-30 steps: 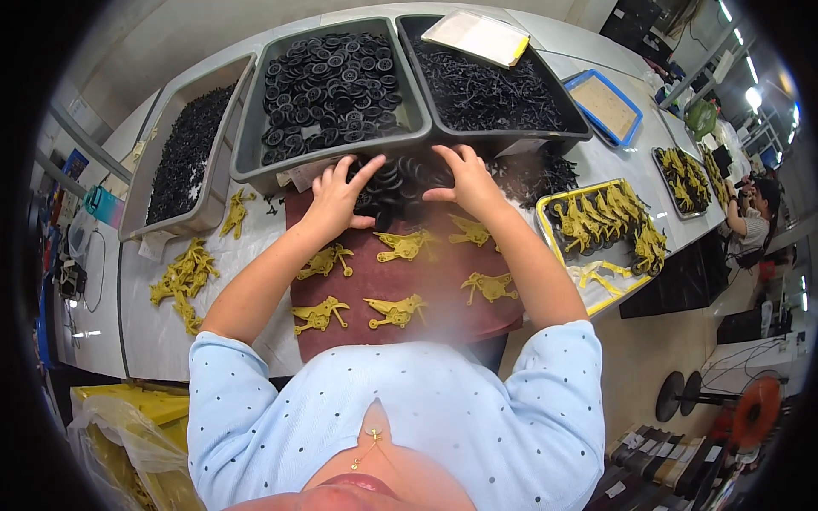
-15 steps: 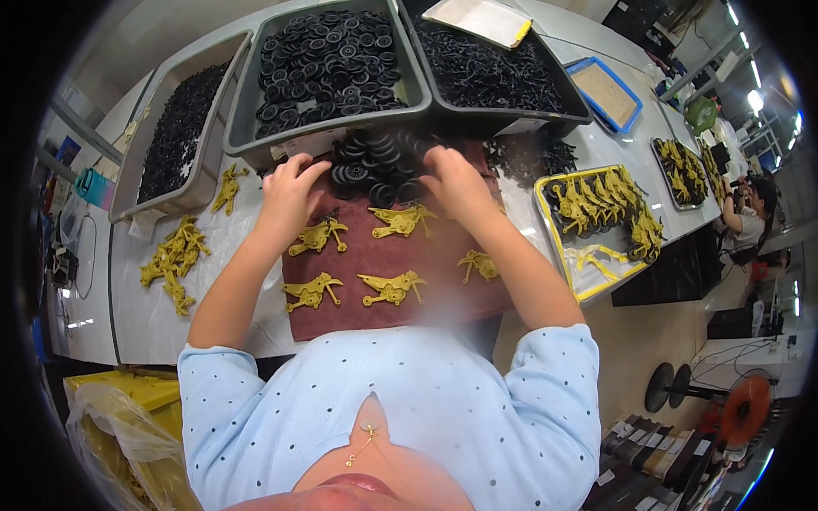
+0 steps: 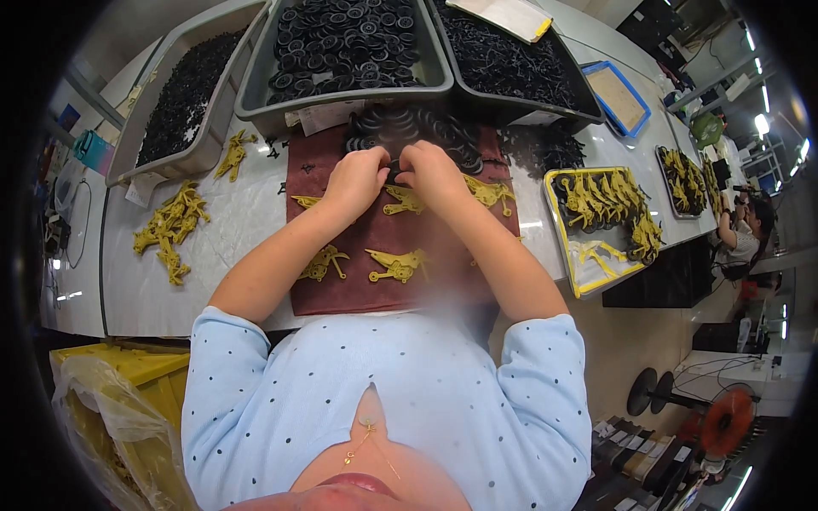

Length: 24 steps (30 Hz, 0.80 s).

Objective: The person assembles toy motorcycles by fitting wheels and handlebars between frame halves, sets the finished motorcycles onto a tray, arranges new frame pieces on the mat, scoops toy wheels from a bin, and inserts wheels into the frames.

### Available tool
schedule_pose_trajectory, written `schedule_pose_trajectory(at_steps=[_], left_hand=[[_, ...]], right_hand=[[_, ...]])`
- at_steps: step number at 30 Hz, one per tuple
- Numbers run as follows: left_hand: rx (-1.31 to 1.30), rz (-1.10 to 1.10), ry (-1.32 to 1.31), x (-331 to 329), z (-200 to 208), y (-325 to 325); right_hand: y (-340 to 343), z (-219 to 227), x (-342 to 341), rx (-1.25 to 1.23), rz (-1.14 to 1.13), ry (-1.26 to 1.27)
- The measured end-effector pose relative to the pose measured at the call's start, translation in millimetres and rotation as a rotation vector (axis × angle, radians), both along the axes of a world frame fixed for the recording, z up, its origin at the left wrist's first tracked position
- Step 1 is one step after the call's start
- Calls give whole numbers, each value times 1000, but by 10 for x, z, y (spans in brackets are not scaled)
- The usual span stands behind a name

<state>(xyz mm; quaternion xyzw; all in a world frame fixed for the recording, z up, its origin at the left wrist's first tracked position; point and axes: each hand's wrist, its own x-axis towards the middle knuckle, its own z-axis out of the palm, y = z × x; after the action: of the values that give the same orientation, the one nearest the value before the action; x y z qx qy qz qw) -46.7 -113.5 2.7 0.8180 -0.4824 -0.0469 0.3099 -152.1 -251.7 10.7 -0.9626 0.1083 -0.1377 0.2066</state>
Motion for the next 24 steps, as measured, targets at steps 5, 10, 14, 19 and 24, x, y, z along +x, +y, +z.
schedule_pose_trajectory(at_steps=[5,10,14,19,24], left_hand=[[-143,37,72,34,-152,-23],[-306,38,-14,263,175,582],[-230,114,372,370,239,1238],[-173,272,592,278,-24,1544],[-264,296,638,236,-186,1594]], right_hand=[[168,60,-122,152,0,-42],[291,162,-326,324,-53,-201],[611,274,-306,645,-30,3],[806,86,-119,699,-33,119],[870,-40,-74,677,-83,156]])
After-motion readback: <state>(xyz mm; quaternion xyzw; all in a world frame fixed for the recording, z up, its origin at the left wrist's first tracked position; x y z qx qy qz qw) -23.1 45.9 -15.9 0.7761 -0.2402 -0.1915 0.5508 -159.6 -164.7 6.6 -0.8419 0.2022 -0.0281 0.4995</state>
